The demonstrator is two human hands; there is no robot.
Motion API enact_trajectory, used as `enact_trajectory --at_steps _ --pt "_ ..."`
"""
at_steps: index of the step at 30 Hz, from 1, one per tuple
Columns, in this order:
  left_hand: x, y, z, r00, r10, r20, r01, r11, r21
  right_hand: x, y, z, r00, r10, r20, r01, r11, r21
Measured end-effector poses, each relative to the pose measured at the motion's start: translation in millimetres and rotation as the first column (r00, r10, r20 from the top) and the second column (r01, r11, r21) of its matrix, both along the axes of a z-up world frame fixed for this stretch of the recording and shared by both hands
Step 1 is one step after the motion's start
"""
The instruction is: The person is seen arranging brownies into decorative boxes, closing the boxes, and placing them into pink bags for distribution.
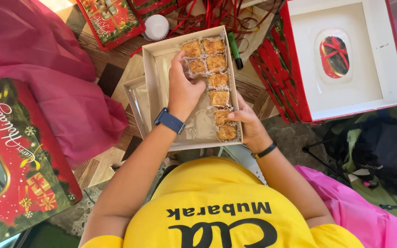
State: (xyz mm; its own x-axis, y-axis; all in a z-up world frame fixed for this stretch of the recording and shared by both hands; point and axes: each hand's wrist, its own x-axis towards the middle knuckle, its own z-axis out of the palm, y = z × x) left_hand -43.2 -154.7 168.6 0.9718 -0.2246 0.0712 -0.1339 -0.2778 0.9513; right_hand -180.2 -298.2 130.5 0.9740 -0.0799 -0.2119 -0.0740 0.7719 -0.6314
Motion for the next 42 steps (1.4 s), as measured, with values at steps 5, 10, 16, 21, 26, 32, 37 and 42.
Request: enact_trajectory --at_steps 5,10,16,21,26,32,37,42 --pt "0 -1 3 0.998 -0.004 -0.057 0.02 0.96 0.28 -3 -2 -7 1.0 0.01 -0.007 -0.01 1.0 -0.022" --pt "-11 12 12 0.985 0.011 0.175 -0.074 0.93 0.36 -7 -6 -10 0.998 -0.018 -0.054 0.018 1.0 0.017" --pt "64 109 -28 0.925 0.155 0.348 -0.274 0.906 0.323 -22 -48 -47 0.99 -0.114 -0.083 0.114 0.993 -0.012" --pt "105 161 -188 0.96 0.208 0.185 -0.278 0.726 0.629 -27 -62 -25 0.976 -0.178 -0.127 0.178 0.984 -0.005" --pt "72 152 -167 0.989 0.14 -0.046 -0.052 0.624 0.779 -32 -61 -14 0.968 -0.203 -0.145 0.208 0.978 0.019" --pt "79 159 -178 0.963 0.059 -0.261 0.166 0.635 0.754 -30 -57 -8 0.959 -0.224 -0.171 0.23 0.973 0.017" --pt "91 159 -182 0.978 0.009 -0.208 0.136 0.727 0.673 -26 -47 -6 0.973 -0.201 -0.114 0.196 0.979 -0.058" --pt "43 79 -32 0.875 0.122 0.469 -0.24 0.95 0.199 -21 -37 -24 0.986 -0.138 -0.092 0.134 0.99 -0.048"
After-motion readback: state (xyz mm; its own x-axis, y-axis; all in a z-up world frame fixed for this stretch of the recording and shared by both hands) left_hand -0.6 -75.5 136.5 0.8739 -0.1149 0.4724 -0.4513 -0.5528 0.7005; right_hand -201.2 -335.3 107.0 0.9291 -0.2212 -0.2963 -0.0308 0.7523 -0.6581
